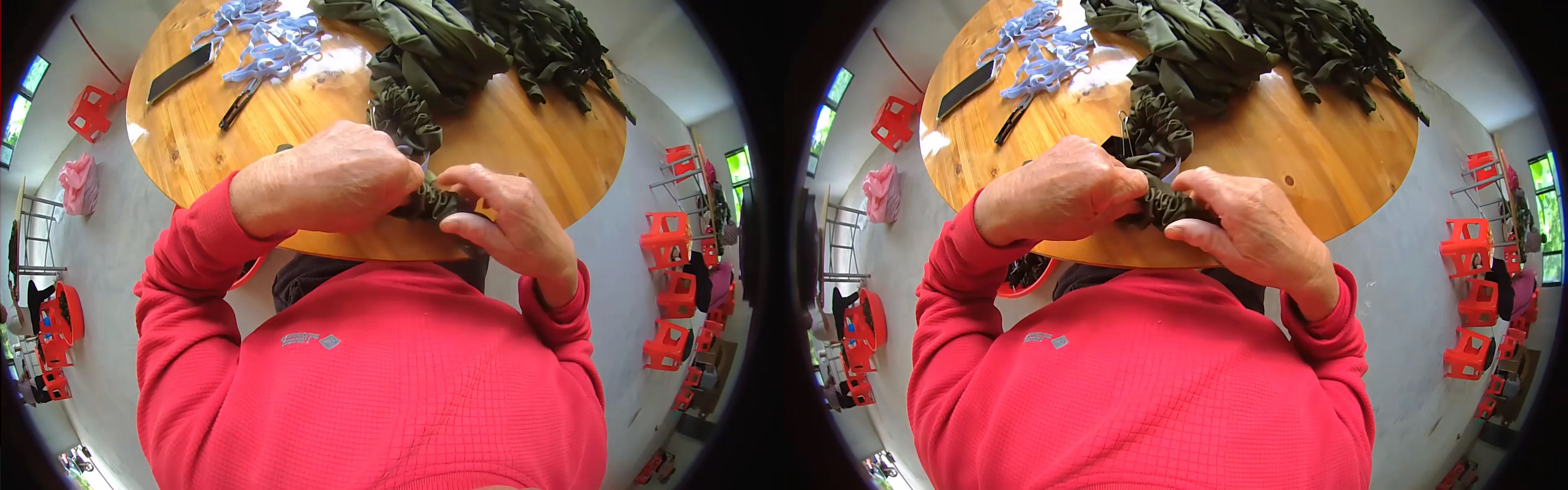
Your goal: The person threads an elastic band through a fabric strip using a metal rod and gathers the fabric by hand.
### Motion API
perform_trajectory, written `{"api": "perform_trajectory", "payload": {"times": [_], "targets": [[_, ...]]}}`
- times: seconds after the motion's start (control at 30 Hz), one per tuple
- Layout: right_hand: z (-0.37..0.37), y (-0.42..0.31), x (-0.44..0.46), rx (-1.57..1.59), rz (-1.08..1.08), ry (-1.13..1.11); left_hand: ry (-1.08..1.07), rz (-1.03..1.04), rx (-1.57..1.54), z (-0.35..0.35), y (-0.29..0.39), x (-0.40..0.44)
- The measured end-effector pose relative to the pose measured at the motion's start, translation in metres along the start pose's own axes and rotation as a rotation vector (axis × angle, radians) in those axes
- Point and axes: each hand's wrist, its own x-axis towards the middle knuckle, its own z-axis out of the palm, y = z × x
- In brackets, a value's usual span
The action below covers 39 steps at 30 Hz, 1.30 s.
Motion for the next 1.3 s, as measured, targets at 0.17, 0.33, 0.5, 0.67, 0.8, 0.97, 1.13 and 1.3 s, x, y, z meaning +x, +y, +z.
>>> {"api": "perform_trajectory", "payload": {"times": [0.17,0.33,0.5,0.67,0.8,0.97,1.13,1.3], "targets": [[-0.010,-0.002,0.015,0.204,0.118,-0.036,-0.056,-0.014,-0.031,-0.030,-0.001,0.010],[-0.033,0.020,0.014,0.262,0.128,0.027,-0.072,-0.142,-0.743,-0.054,-0.041,-0.008],[-0.046,0.024,0.016,0.412,0.346,-0.086,-0.030,-0.209,-0.866,-0.043,-0.053,-0.010],[-0.034,0.043,0.025,0.314,0.257,-0.036,0.088,-0.184,-0.740,-0.028,-0.068,0.001],[-0.031,0.053,0.024,0.345,0.257,-0.044,0.045,-0.121,-0.649,-0.027,-0.073,0.008],[-0.030,0.054,0.022,0.401,0.261,-0.054,0.010,-0.149,-0.745,-0.023,-0.072,0.008],[-0.031,0.043,0.022,0.402,0.218,-0.056,0.131,-0.074,-0.708,-0.022,-0.065,0.000],[-0.017,0.021,0.009,0.375,0.255,-0.089,-0.046,-0.079,-0.507,-0.017,-0.047,-0.013]]}}
